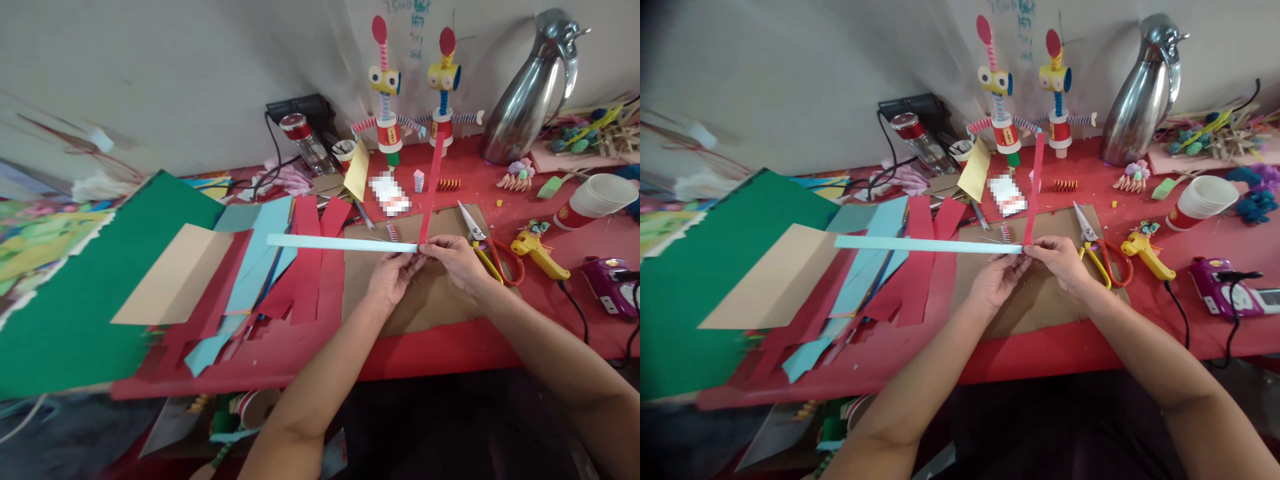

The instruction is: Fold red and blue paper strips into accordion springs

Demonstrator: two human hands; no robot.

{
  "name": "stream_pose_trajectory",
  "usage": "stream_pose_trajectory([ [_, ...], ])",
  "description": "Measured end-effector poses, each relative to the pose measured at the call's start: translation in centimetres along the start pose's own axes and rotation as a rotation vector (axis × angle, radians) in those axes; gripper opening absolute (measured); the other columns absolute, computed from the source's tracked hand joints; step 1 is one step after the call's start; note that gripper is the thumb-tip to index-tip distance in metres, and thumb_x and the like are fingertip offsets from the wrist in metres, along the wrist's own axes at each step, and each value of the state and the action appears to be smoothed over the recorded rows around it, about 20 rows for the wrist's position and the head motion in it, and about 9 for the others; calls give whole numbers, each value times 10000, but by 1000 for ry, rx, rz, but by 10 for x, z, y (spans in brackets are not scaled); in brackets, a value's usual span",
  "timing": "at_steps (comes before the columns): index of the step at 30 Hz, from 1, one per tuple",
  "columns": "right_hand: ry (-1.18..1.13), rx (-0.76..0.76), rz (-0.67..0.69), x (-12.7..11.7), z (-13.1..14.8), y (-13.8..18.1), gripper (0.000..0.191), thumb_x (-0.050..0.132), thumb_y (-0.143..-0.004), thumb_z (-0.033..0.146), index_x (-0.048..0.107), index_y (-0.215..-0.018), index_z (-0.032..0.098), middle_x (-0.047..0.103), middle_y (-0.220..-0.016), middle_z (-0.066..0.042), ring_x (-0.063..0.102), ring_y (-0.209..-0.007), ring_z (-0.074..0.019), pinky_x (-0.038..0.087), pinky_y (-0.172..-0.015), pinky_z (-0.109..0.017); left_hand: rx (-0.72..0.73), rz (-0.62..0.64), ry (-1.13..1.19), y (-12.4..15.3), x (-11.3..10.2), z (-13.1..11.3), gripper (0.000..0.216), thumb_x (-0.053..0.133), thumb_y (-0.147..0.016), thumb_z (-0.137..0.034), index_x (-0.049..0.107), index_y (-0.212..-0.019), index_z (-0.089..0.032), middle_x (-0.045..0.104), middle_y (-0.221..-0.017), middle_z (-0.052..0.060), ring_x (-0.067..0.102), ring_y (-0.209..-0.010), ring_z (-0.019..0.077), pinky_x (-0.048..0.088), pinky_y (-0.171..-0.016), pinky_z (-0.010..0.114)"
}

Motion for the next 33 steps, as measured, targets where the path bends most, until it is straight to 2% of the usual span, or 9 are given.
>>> stream_pose_trajectory([
  [6, 27, -19, 29, 1, 0, -1, 152, 765, -573, 337, 714, -609, 198, 656, -583, 16, 549, -583, -116, 430, -628, -275, 0, -21, 13, 3, 2, 1, 270, 622, -675, 8, 698, -879, -152, 695, -643, 3, 673, -636, 123, 571, -783, 302],
  [12, 85, -42, 15, 0, 3, 0, 157, 758, -577, 339, 704, -611, 196, 647, -574, 21, 549, -571, -118, 430, -610, -273, 6, -16, 2, 4, 5, 0, 228, 653, -613, 33, 659, -750, -149, 671, -605, -15, 644, -569, 94, 566, -665, 229],
  [16, 110, -62, 7, -1, 0, -1, 193, 758, -583, 369, 689, -615, 192, 642, -588, 18, 546, -570, -118, 430, -597, -270, 20, 9, -23, 4, 4, 0, 151, 699, -616, -25, 627, -634, -157, 664, -599, -18, 637, -567, 91, 559, -633, 222],
  [23, 252, -164, 3, 0, 1, 0, 276, 722, -639, 475, 713, -651, 199, 644, -605, -1, 568, -578, -137, 442, -554, -273, 140, 59, -112, 4, 3, -4, 156, 784, -592, -129, 702, -720, -163, 687, -685, -10, 634, -632, 80, 521, -673, 218],
  [28, 349, -271, 91, 2, 8, 2, 278, 671, -719, 496, 746, -698, 229, 681, -705, -24, 618, -665, -169, 483, -635, -310, 201, 47, -119, 4, 5, -7, 171, 803, -572, -173, 727, -725, -157, 696, -680, 1, 628, -632, 87, 504, -650, 220],
  [33, 411, -293, 128, 5, 13, 6, 164, 697, -731, 400, 755, -796, 262, 699, -817, -29, 633, -804, -193, 486, -780, -358, 279, -15, -111, 6, 6, -12, 142, 788, -586, -191, 734, -716, -168, 709, -700, -1, 622, -653, 75, 488, -652, 195],
])
Point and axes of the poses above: each hand's wrist, its own y-axis away from the middle knuckle, its own x-axis out of the palm, z = x × y, the point moved 5 cm from there along -y, towards the middle knuckle
